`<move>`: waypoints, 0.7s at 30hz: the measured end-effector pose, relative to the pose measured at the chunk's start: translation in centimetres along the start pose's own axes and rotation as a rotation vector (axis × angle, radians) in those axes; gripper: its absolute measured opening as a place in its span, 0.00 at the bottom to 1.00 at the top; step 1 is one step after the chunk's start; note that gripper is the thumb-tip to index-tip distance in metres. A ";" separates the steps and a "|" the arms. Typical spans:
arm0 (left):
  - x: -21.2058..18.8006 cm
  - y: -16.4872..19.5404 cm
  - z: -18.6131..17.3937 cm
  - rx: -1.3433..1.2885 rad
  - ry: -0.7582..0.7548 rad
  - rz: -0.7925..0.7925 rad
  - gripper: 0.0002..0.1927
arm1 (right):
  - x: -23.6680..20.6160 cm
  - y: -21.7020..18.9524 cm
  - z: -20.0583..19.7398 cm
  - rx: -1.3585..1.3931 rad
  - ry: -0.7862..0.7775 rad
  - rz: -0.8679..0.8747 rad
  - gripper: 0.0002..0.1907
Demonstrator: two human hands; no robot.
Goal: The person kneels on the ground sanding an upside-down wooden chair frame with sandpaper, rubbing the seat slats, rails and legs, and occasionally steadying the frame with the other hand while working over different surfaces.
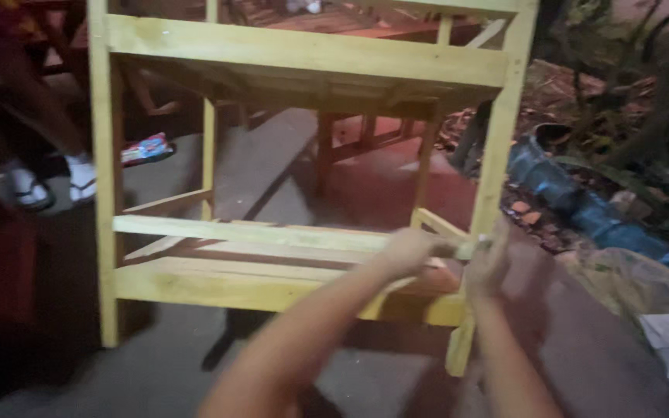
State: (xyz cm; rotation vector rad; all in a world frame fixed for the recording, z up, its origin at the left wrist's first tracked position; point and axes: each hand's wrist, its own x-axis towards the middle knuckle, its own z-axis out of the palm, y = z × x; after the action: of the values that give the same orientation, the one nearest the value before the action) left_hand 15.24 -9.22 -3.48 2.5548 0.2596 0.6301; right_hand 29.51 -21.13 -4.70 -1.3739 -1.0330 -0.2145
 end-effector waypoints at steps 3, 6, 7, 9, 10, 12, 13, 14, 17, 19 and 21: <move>-9.9 -5.4 -7.8 0.104 -0.101 -0.181 0.28 | -0.2 -0.6 0.1 -0.099 0.005 -0.078 0.27; -22.6 -10.7 -20.0 0.135 -0.069 -0.655 0.28 | -0.5 -1.0 0.3 -0.230 0.038 -0.035 0.27; -25.9 -12.1 -23.6 -0.287 0.132 -0.783 0.16 | -0.6 -1.0 0.4 -0.249 0.046 -0.078 0.27; -30.4 -14.0 -28.7 0.353 -0.051 -0.631 0.28 | -0.7 -0.9 0.6 -0.274 0.048 -0.087 0.28; -31.2 -14.3 -29.7 0.449 -0.035 -0.599 0.24 | -0.7 -0.8 0.6 -0.275 0.042 -0.048 0.28; -29.0 -13.5 -27.6 0.354 -0.002 -0.739 0.18 | -0.7 -0.4 0.7 -0.310 0.046 -0.051 0.29; -26.0 -12.4 -25.0 0.161 0.009 -0.912 0.16 | -0.7 -0.2 0.7 -0.337 0.054 -0.086 0.29; -22.4 -10.9 -21.4 0.277 -0.101 -0.841 0.14 | -0.6 0.1 0.7 -0.364 0.058 -0.120 0.29; -10.8 -5.2 -9.3 0.175 -0.070 -0.430 0.14 | -0.5 0.7 0.8 -0.429 0.063 -0.131 0.30; -5.1 -1.8 -3.4 0.189 0.026 -0.238 0.14 | -0.4 1.0 0.8 -0.432 -0.001 0.185 0.31; -3.2 0.0 -2.0 0.291 0.000 -0.251 0.17 | -0.5 0.8 0.9 -0.422 -0.025 0.240 0.32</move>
State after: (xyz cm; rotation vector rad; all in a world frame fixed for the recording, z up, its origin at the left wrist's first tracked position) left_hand 11.46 -9.28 -3.18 2.7325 0.7056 0.5277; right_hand 29.33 -20.36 -5.76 -1.8723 -0.8617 -0.2454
